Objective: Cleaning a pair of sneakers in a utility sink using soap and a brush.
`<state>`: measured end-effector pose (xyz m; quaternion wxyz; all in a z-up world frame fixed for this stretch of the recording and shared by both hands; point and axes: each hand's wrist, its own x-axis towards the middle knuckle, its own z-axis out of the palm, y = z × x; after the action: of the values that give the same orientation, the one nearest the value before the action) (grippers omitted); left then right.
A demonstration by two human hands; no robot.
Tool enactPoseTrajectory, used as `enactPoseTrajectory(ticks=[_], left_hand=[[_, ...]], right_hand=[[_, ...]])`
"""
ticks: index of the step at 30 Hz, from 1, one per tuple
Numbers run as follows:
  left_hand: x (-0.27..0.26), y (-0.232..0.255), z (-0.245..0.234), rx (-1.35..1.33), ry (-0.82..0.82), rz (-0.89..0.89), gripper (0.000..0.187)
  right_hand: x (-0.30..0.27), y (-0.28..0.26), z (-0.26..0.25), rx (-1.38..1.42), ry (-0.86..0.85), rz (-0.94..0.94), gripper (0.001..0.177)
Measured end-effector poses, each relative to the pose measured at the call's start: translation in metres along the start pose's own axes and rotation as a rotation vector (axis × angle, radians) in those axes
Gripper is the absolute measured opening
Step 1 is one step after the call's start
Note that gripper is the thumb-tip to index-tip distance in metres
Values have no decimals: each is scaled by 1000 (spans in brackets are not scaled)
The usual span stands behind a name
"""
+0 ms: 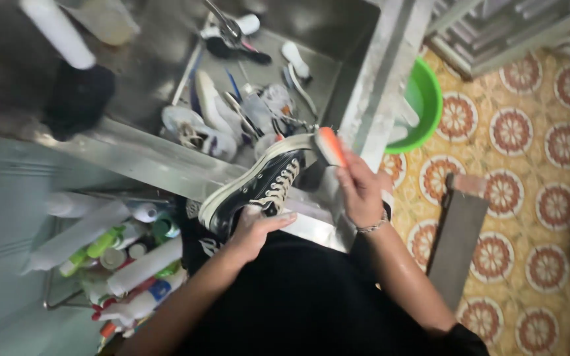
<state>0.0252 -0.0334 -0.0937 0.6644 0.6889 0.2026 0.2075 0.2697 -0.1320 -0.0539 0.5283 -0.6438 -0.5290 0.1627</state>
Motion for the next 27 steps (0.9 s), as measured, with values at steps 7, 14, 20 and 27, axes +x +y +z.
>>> enactPoseTrajectory(ticks=[7,14,20,27], left_hand=[[41,25,23,-396,-43,-206,52],[21,-27,20,-328,-180,-214,32],[26,-8,14,-320,-221,-174,33],[22,2,17,-554,-161,-331,27]], right_hand=[[-2,-21,-4,-480,25,29,66],[-16,-43,24,-608,-62,-43,63],[-11,-8,0,-734,-8,-154,60],[-15,-44,22,-451,-70,-124,57]])
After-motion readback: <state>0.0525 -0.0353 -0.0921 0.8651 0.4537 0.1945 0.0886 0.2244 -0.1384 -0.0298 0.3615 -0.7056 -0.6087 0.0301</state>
